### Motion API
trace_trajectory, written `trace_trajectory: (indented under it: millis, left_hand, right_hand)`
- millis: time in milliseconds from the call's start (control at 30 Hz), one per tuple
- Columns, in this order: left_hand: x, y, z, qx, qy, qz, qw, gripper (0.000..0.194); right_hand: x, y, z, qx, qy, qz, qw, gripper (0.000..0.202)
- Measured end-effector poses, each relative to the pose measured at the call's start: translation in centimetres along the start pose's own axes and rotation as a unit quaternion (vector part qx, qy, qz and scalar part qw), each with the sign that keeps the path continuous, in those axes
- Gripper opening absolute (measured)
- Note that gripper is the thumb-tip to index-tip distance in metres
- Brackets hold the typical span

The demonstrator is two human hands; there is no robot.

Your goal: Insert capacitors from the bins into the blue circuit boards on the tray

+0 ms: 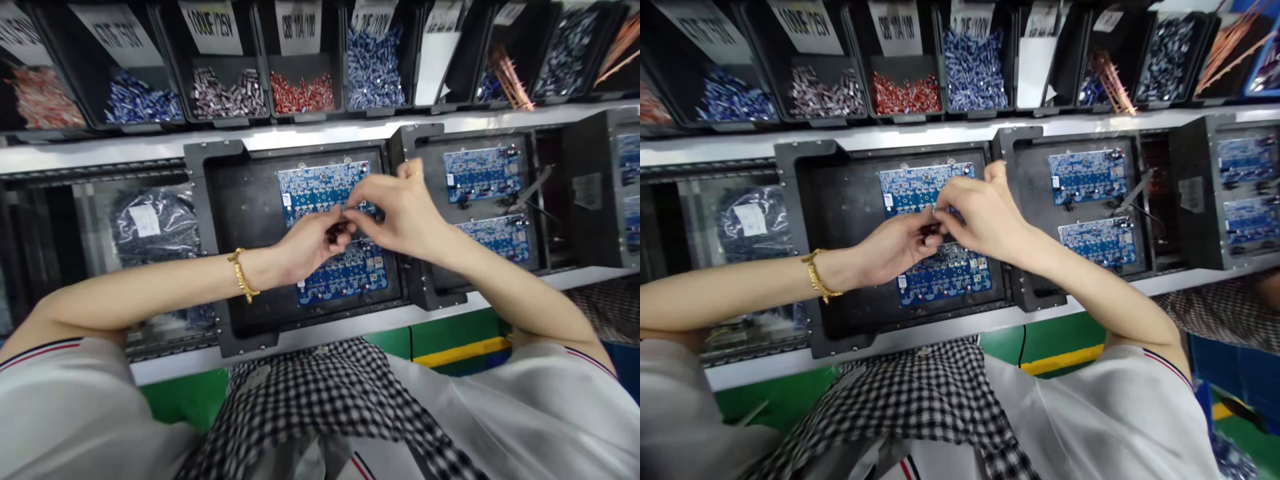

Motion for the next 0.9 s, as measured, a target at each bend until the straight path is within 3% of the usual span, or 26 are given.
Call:
trace_trajectory:
  millis: [133, 300, 567, 733, 900]
  left_hand:
    - [-2.7, 1.7, -0.3, -0.032, 0.034, 0.038, 0.998, 0.017]
    - [-3.7, 2.9, -1.1, -0.034, 0.066, 0.063, 0.995, 0.022]
    - [-3.9, 3.0, -0.9, -0.035, 0.045, 0.052, 0.997, 0.017]
    - [-3.9, 3.1, -1.0, -0.043, 0.045, 0.033, 0.998, 0.03]
    - [-3.5, 3.5, -1.3, -0.026, 0.043, 0.037, 0.998, 0.035]
  right_hand:
    - [-4.0, 4.4, 0.8, 0.002, -0.088, 0.011, 0.996, 0.022]
    - [-6.7, 5.5, 2.1, 0.022, -0.087, -0.008, 0.996, 0.021]
    - [-6.0, 4.9, 2.3, 0.022, -0.118, -0.019, 0.993, 0.027]
    - [-6.2, 4.9, 2.6, 0.021, -0.131, -0.04, 0.99, 0.03]
    - [-4.7, 4.6, 1.2, 0.003, -0.06, 0.01, 0.998, 0.021]
Point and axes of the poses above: each hand's wrist, its own y-axis towards the middle knuckle, its own z-axis out of the palm, x = y × z, the point moved 1 cm from there along y, towards the middle knuckle, and after that the axes turned 4 degrees about -x, right-handed, at the moved point
